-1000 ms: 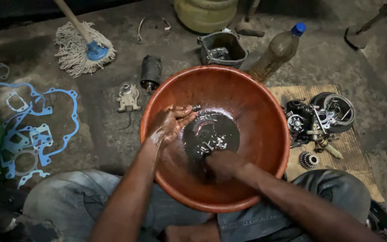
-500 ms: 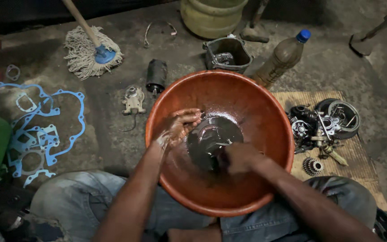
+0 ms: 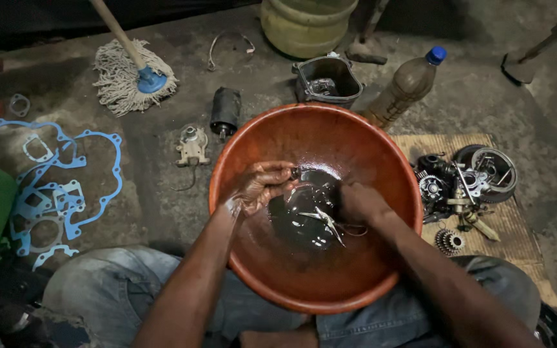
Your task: The person sits on the floor and cleans various small mechanical parts by hand in a large orange basin filled with liquid. They repeatedly pick up parts, scrub them, and pour more liquid from a plastic bottle into the basin to continue the cleaning process.
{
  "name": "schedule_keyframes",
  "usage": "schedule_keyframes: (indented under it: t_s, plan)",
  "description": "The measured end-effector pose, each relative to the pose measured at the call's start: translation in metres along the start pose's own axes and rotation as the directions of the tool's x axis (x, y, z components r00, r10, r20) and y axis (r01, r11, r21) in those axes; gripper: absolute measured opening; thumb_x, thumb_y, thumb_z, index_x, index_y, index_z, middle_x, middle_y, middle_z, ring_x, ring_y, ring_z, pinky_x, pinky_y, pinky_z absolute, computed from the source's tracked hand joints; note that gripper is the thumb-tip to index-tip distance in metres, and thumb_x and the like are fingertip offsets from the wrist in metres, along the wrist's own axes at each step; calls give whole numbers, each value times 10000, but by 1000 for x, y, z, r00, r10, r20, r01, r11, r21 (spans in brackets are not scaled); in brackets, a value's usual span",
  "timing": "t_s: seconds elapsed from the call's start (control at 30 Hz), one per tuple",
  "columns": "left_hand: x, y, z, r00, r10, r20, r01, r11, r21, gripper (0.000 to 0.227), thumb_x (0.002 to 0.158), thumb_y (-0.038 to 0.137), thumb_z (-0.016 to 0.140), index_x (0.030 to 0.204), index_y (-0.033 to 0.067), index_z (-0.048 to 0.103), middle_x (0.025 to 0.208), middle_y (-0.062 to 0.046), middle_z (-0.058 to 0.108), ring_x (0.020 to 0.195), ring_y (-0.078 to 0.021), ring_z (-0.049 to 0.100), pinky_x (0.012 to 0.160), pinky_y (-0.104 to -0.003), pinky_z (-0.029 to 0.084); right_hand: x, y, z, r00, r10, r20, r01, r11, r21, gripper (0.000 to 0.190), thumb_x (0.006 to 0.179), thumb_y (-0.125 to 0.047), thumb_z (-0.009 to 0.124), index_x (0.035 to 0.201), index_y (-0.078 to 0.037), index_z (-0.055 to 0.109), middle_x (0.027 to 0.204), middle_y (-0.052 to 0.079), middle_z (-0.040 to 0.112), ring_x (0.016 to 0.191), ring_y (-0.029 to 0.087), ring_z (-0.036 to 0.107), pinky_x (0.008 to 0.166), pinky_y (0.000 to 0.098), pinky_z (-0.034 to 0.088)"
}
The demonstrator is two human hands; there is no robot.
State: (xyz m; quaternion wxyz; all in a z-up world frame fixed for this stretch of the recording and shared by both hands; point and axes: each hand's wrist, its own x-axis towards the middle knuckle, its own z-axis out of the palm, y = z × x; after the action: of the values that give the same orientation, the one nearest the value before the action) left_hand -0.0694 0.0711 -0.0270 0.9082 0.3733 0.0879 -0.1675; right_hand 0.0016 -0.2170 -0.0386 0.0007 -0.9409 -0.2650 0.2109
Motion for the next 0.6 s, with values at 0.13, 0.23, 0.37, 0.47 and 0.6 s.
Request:
schedule_keyframes:
  t_s: [0.13,0.23,0.37,0.47,0.6]
  plan:
    - [-3,5,7,1000,-1,-28,3,995,99,361,904,-17,701,1247,-84,612,1064,-192,721,996,-258,731,890,-300,629,-19,-18,-48,1000,4,-2,-4,976,217,449,925,-386,616,1138,1,698,1046,306,721,988,452,706,950,534,532]
    - [3,2,1,1000,15,-27,-11,991,131,378,883,-2,714,1229,-126,624,1080,-193,721,1001,-267,737,930,-326,651,-32,-31,-64,986,14,-169,48,934,354,667,922,-383,615,1396,38,406,1061,326,702,976,466,702,925,533,542]
    - [23,-24,-4,997,-30,-71,46,972,230,399,863,35,726,1221,-119,642,1059,-233,720,916,-284,753,831,-360,681,-44,-76,-55,958,-57,-279,195,845,497,587,998,-348,553,1445,-18,363,1101,327,665,1002,513,638,894,588,483]
    - [26,-41,-12,999,27,-36,-16,957,288,371,843,-19,766,1174,-131,639,1036,-249,722,870,-279,756,789,-368,680,-31,-80,-58,872,-51,-487,338,782,524,450,952,-243,587,1313,2,475,1103,301,687,1033,462,681,903,551,530]
    - [34,-49,-15,978,208,23,-189,827,529,281,851,-55,775,1108,-128,691,1000,-230,758,862,-242,755,786,-339,662,-11,-75,-64,957,77,-279,104,809,578,370,952,-242,578,1234,-4,541,1016,251,731,971,399,742,873,515,566]
